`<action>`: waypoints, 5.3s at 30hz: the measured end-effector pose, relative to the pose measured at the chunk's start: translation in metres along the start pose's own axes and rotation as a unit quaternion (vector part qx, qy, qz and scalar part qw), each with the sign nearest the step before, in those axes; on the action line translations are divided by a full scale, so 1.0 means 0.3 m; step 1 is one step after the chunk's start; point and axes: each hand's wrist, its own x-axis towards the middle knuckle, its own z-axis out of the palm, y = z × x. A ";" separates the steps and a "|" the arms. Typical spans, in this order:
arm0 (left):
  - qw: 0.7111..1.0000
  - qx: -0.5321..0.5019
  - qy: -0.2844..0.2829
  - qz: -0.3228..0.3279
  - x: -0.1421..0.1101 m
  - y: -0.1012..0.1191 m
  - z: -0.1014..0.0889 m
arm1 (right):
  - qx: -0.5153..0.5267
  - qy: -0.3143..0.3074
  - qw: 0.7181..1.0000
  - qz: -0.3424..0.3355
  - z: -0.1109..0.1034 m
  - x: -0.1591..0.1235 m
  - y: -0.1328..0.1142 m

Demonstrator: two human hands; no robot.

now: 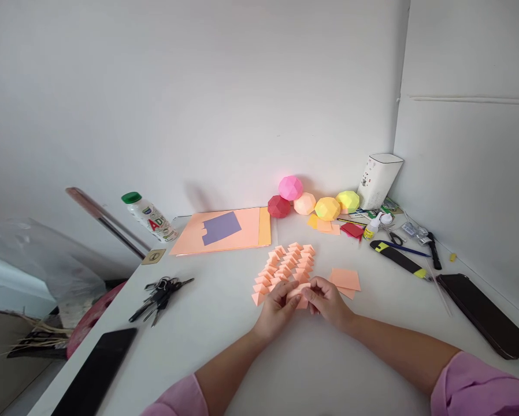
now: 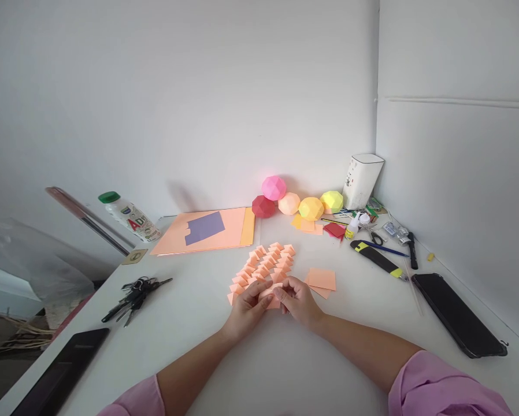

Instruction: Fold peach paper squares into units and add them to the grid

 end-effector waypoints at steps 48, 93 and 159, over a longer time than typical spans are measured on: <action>0.997 0.052 -0.058 0.025 -0.006 0.063 -0.006 | 0.029 -0.014 0.999 -0.007 -0.008 0.009 -0.015; 0.997 0.055 -0.058 0.023 -0.005 0.063 -0.003 | 0.070 -0.011 0.997 0.010 0.000 0.009 -0.018; 0.995 -0.086 0.002 -0.041 -0.003 0.081 0.002 | 0.003 -0.008 1.000 0.007 -0.003 0.007 0.006</action>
